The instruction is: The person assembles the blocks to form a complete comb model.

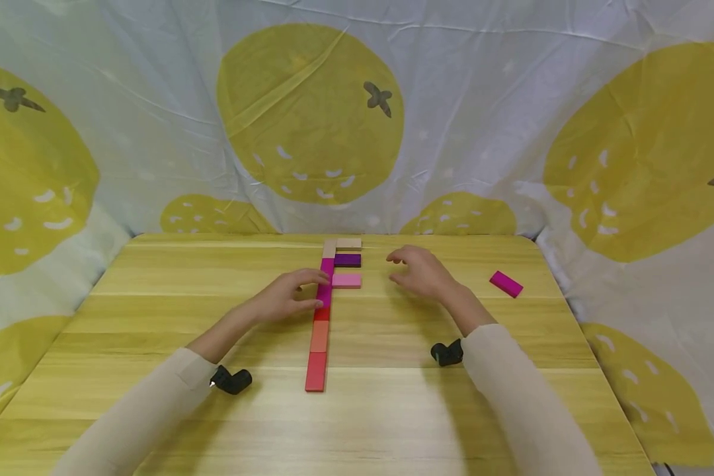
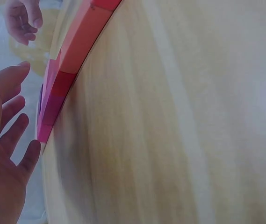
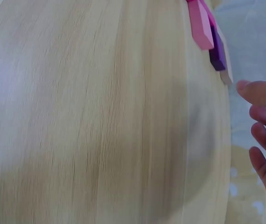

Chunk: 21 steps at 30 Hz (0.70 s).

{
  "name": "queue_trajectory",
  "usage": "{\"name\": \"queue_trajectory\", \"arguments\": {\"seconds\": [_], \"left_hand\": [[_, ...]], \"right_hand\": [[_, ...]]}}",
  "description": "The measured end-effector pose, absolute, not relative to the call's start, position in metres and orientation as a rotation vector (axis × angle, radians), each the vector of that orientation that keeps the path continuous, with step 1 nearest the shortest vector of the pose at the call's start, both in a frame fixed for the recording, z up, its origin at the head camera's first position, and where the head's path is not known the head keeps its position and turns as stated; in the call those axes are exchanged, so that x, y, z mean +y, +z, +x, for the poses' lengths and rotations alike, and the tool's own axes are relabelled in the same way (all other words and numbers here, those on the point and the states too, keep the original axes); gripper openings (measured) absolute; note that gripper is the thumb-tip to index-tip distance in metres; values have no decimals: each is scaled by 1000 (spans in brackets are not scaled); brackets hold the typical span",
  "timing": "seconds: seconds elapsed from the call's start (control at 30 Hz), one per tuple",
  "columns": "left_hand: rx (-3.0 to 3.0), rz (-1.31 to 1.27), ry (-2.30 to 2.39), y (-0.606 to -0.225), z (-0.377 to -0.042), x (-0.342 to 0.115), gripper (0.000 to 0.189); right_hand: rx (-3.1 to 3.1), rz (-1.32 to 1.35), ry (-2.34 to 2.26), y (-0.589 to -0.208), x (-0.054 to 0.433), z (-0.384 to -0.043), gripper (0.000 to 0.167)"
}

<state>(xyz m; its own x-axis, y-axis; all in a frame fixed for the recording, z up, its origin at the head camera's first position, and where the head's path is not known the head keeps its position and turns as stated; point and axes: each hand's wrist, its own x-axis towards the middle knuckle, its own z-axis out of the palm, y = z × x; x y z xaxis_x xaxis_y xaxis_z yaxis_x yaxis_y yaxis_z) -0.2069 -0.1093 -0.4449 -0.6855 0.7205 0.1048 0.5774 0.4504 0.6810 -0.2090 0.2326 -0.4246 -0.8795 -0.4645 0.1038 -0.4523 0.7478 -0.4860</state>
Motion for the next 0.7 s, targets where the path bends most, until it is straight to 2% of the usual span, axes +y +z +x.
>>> {"name": "queue_trajectory", "arguments": {"seconds": [0.23,0.7], "left_hand": [[2509,1113,1037,-446,-189,-113,46],[2535,1081,918,-457,-174,-118,78]], "right_hand": [[2951,-694,-809,-421,257,-204,36],[3030,-528,-772,-421,314,-196,36]]}}
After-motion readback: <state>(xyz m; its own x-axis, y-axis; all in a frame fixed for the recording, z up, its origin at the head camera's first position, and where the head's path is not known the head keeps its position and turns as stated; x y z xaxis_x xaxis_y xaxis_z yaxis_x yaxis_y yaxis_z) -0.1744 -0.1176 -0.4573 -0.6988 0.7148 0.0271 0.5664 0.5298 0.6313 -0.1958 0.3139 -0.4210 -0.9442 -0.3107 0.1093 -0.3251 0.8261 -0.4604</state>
